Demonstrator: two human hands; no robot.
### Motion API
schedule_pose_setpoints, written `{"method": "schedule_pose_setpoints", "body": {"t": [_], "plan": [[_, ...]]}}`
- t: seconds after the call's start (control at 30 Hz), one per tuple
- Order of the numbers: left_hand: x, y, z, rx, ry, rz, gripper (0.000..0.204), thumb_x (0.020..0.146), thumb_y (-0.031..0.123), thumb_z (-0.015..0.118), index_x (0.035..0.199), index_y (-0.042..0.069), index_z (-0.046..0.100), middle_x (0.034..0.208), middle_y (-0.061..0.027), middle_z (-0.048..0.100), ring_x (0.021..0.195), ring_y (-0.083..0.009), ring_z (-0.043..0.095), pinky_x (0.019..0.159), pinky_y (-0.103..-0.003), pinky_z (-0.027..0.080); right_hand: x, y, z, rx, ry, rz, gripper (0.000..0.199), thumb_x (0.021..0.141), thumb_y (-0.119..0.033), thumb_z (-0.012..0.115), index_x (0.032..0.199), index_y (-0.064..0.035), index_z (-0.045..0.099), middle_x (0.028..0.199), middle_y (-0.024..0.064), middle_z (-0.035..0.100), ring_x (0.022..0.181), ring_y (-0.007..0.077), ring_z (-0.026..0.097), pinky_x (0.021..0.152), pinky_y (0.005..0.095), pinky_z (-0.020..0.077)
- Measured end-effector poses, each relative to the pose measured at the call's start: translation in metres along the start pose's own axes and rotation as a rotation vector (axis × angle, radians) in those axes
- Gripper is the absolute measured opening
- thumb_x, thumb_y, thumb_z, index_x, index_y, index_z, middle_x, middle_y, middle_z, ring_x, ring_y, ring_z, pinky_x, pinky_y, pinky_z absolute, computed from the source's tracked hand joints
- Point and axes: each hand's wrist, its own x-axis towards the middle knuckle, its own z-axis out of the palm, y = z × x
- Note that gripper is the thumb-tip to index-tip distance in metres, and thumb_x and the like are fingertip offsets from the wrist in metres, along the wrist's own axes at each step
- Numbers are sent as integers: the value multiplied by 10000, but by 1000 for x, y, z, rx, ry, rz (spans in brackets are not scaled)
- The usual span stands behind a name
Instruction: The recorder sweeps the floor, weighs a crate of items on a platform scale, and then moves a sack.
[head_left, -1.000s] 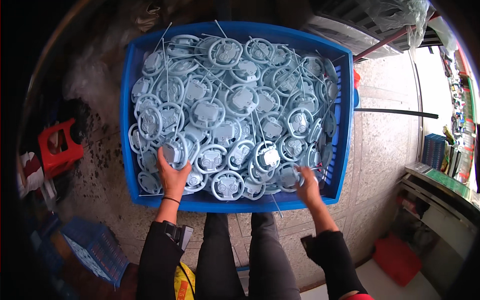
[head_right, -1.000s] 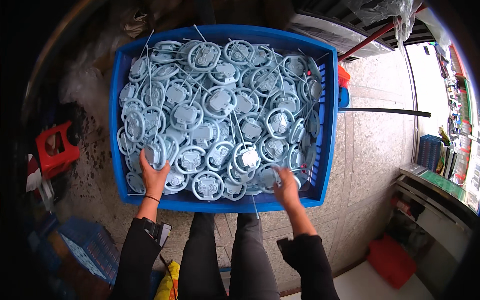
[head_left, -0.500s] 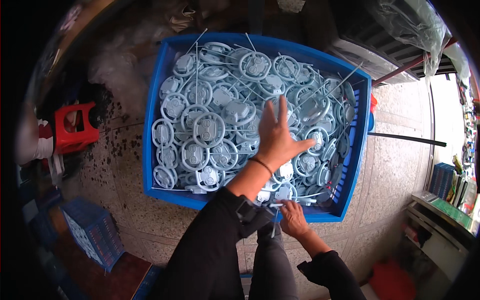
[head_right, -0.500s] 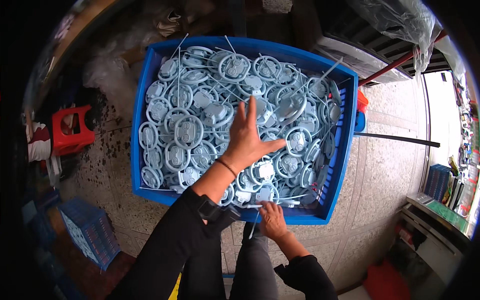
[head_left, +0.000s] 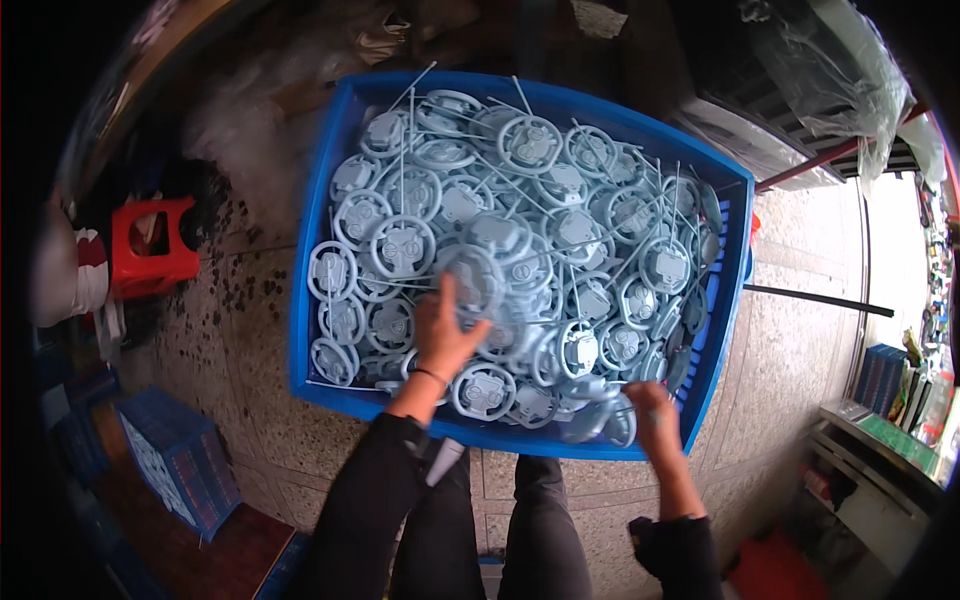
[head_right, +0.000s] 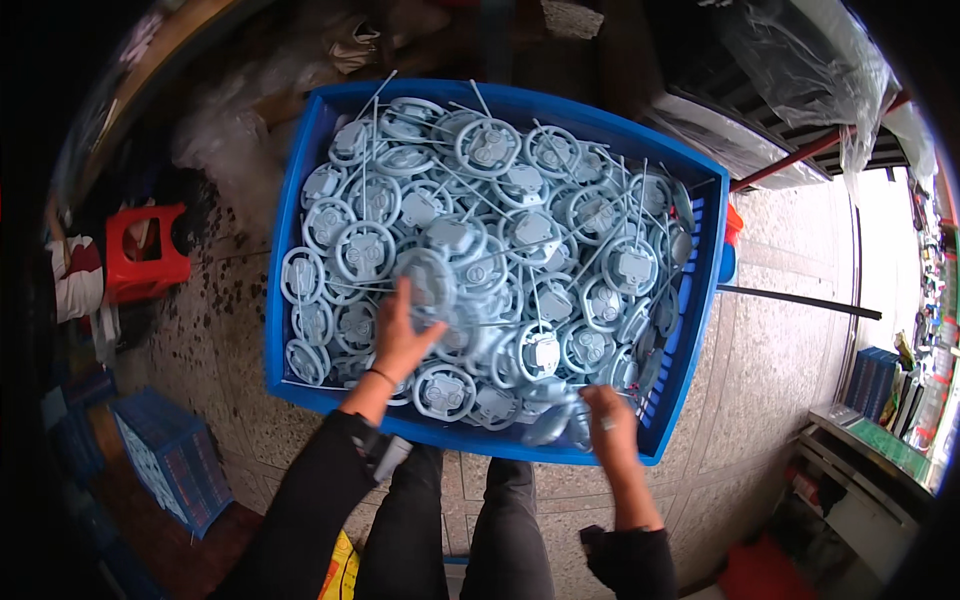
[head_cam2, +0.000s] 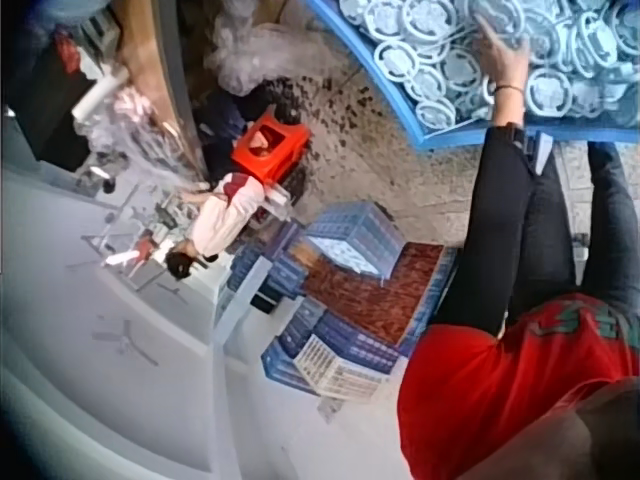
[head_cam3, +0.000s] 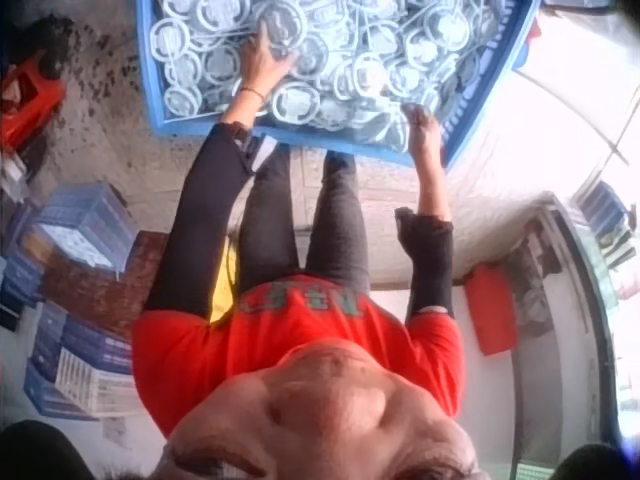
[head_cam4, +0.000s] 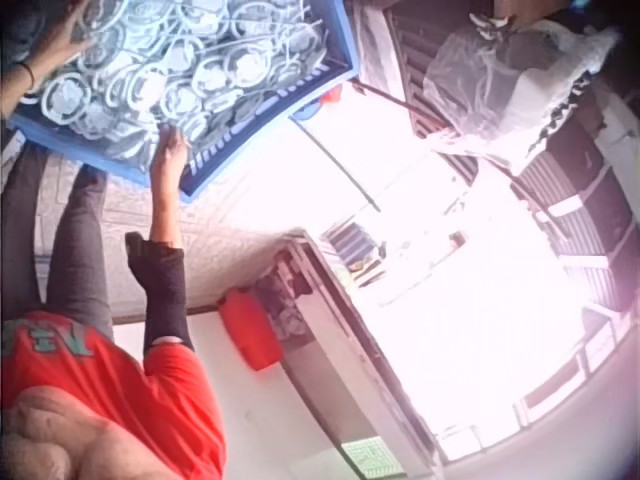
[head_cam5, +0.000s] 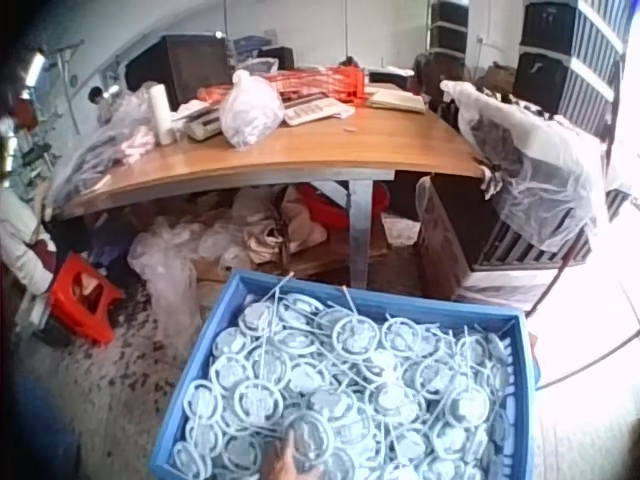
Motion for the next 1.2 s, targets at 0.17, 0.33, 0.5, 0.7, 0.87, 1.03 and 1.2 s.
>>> {"method": "schedule_pose_setpoints", "body": {"t": [0.17,0.33,0.5,0.7,0.87,1.03,1.2], "plan": [[-2,82,47,-315,-50,204,828,692,320,700,1334,24,269,1270,-294,331,1136,-437,389,951,-443,358,29,-132,-38,-353,179,-380,163,878,-93,476,872,4,608,812,125,584,751,232,580,692,320,436],[8,109,8,-381,93,279,563,712,152,691,1215,45,461,1286,-270,363,1186,-431,377,954,-422,373,64,-133,-7,-679,123,-538,191,773,-66,625,960,-28,627,1067,129,551,1008,271,537,826,347,449],[31,-34,-65,153,499,-47,680,688,184,676,1284,37,383,1317,-295,304,1252,-426,285,1032,-460,265,54,-90,38,-808,-325,-409,342,660,-31,662,998,-68,630,1290,173,415,1256,376,326,1027,400,328],[-16,-130,-77,323,313,-388,786,693,271,707,1312,-9,312,1256,-269,371,1175,-404,364,976,-442,332,34,-89,67,-754,-367,-433,179,687,20,551,838,-48,616,1244,213,452,1212,387,377,987,407,352],[-23,-87,-71,269,307,-301,715,700,253,664,1288,-11,354,1065,-219,484,979,-379,465,863,-457,381,28,-79,76,-648,-276,-392,175,708,32,535,865,-34,576,1137,204,512,1079,382,485,900,419,413],[-26,-24,-52,10,264,-18,395,762,26,543,1149,-15,475,1007,-183,527,929,-347,487,827,-439,391,23,-104,104,-525,-291,-362,216,753,-48,568,967,-33,550,979,174,579,915,359,565,786,396,460],[-21,49,-49,-208,-11,99,280,773,15,533,1053,12,534,912,-158,556,903,-329,515,788,-385,430,26,-110,141,-361,-307,-276,334,774,-66,565,1102,-39,513,1035,199,564,960,384,544,815,406,450]]}}
